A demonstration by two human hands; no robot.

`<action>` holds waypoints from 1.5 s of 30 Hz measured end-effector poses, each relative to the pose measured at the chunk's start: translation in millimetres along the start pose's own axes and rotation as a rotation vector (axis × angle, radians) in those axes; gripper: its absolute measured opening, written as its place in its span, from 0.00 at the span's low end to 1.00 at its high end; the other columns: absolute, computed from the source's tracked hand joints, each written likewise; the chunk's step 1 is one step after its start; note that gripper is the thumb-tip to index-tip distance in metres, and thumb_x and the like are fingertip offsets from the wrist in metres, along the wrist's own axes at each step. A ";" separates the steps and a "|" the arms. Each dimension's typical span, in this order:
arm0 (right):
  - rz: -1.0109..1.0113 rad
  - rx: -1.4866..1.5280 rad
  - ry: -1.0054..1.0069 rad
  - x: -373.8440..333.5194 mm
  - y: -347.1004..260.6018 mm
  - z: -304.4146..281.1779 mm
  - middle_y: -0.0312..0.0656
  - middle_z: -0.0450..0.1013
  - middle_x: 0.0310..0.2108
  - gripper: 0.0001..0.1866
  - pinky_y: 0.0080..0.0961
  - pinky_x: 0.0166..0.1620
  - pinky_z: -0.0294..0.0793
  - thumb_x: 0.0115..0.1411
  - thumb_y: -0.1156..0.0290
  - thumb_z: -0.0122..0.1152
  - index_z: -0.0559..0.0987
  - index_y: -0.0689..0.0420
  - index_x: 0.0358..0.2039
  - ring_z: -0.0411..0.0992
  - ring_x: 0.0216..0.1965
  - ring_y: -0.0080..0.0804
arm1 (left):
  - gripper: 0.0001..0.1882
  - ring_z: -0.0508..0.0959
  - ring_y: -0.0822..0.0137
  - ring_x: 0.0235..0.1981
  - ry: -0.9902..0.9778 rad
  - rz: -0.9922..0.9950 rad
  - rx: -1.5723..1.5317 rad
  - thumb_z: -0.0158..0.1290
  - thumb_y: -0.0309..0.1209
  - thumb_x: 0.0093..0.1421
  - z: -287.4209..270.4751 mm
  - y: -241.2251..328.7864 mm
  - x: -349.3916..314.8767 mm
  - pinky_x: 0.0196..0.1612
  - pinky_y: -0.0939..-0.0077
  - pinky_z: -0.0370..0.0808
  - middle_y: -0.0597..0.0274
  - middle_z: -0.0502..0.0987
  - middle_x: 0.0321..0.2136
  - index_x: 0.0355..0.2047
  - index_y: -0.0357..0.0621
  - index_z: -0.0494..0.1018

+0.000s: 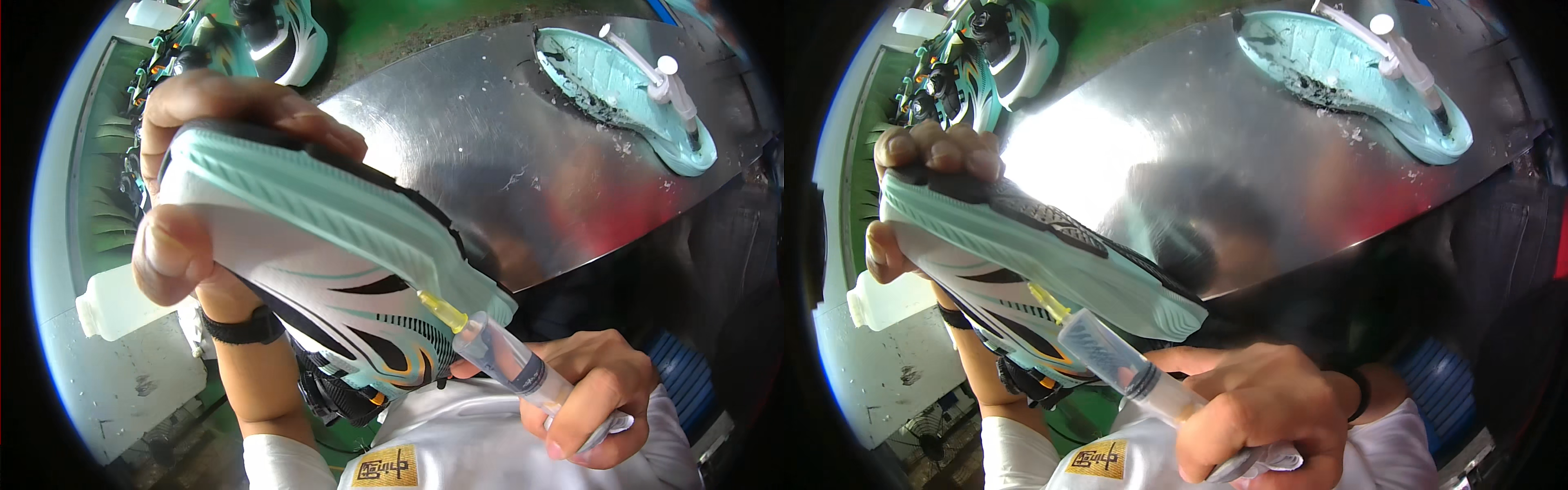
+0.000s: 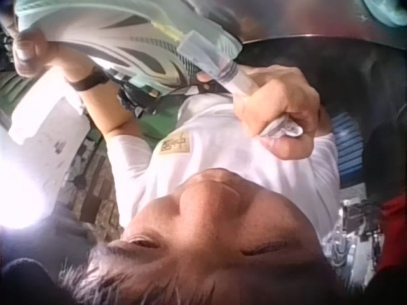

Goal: Injecting glue into shoe midsoles using a syringe on an assembly line.

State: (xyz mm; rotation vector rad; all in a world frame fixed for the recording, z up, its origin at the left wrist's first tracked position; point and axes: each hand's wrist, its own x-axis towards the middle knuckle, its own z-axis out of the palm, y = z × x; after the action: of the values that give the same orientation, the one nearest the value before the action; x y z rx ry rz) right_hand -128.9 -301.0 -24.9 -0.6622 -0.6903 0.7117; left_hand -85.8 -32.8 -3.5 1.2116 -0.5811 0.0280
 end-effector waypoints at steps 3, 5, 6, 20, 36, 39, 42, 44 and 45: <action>-0.008 0.001 -0.008 -2.4 2.0 -2.0 0.41 0.67 0.19 0.11 0.68 0.51 0.54 0.41 0.82 0.55 0.73 0.61 0.30 0.67 0.21 0.31 | 0.27 0.72 0.57 0.36 -0.008 0.029 0.006 0.53 0.46 0.49 1.2 -2.9 -0.2 0.39 0.69 0.67 0.54 0.71 0.35 0.44 0.42 0.65; 0.000 0.012 -0.012 -5.8 3.8 -3.7 0.41 0.67 0.19 0.11 0.67 0.51 0.54 0.41 0.82 0.54 0.73 0.61 0.30 0.67 0.22 0.31 | 0.28 0.72 0.57 0.37 0.013 0.023 -0.026 0.51 0.48 0.49 2.9 -5.0 -0.2 0.39 0.68 0.67 0.54 0.72 0.35 0.45 0.42 0.66; 0.006 0.006 0.001 -8.2 4.9 -3.8 0.41 0.67 0.19 0.11 0.67 0.51 0.54 0.41 0.82 0.54 0.73 0.61 0.29 0.67 0.22 0.30 | 0.28 0.72 0.57 0.37 0.013 0.015 -0.026 0.51 0.48 0.49 3.3 -5.1 -0.7 0.39 0.68 0.67 0.54 0.72 0.35 0.45 0.42 0.66; 0.096 0.176 0.157 -70.8 28.2 -19.4 0.40 0.68 0.18 0.10 0.64 0.53 0.54 0.44 0.80 0.51 0.72 0.60 0.31 0.67 0.21 0.28 | 0.25 0.73 0.54 0.44 0.521 -0.154 0.422 0.49 0.44 0.54 -51.3 4.0 -10.7 0.49 0.62 0.71 0.52 0.72 0.42 0.46 0.38 0.67; 0.183 0.726 0.342 -79.6 43.1 -31.5 0.35 0.63 0.15 0.09 0.57 0.55 0.55 0.45 0.75 0.53 0.70 0.56 0.30 0.65 0.20 0.23 | 0.21 0.72 0.59 0.45 1.007 -0.320 0.528 0.45 0.39 0.59 34.2 19.3 -112.7 0.52 0.62 0.69 0.51 0.69 0.47 0.46 0.34 0.65; 0.213 0.730 0.318 -77.3 46.8 -35.4 0.35 0.64 0.15 0.10 0.55 0.56 0.55 0.44 0.75 0.53 0.71 0.56 0.31 0.65 0.20 0.23 | 0.21 0.72 0.60 0.45 1.108 -0.350 0.545 0.44 0.38 0.60 50.6 23.4 -134.4 0.52 0.62 0.69 0.51 0.68 0.48 0.46 0.33 0.65; 0.145 0.729 0.288 -78.1 62.5 -35.2 0.37 0.65 0.20 0.14 0.43 0.54 0.60 0.42 0.72 0.53 0.70 0.61 0.33 0.66 0.24 0.23 | 0.20 0.72 0.61 0.46 1.213 -0.384 0.574 0.44 0.37 0.60 37.9 29.3 -144.9 0.53 0.62 0.69 0.50 0.67 0.49 0.46 0.32 0.65; 0.080 0.668 0.237 -79.2 69.6 -37.2 0.39 0.67 0.25 0.20 0.29 0.50 0.65 0.40 0.69 0.52 0.70 0.66 0.35 0.66 0.27 0.23 | 0.20 0.72 0.61 0.46 1.228 -0.429 0.554 0.44 0.38 0.60 46.9 31.9 -150.4 0.52 0.62 0.69 0.51 0.68 0.49 0.46 0.34 0.65; 0.082 0.676 0.242 -79.8 71.0 -37.0 0.39 0.67 0.25 0.20 0.29 0.50 0.65 0.40 0.69 0.52 0.70 0.66 0.35 0.66 0.27 0.23 | 0.20 0.72 0.60 0.46 1.249 -0.461 0.525 0.45 0.38 0.60 53.5 31.4 -153.1 0.52 0.62 0.69 0.52 0.68 0.49 0.47 0.35 0.65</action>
State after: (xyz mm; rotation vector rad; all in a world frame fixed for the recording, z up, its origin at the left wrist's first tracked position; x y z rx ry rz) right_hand -171.2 -331.3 -125.2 -0.1462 -0.1714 0.8628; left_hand -248.5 -25.3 -30.8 1.5252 0.8454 0.5316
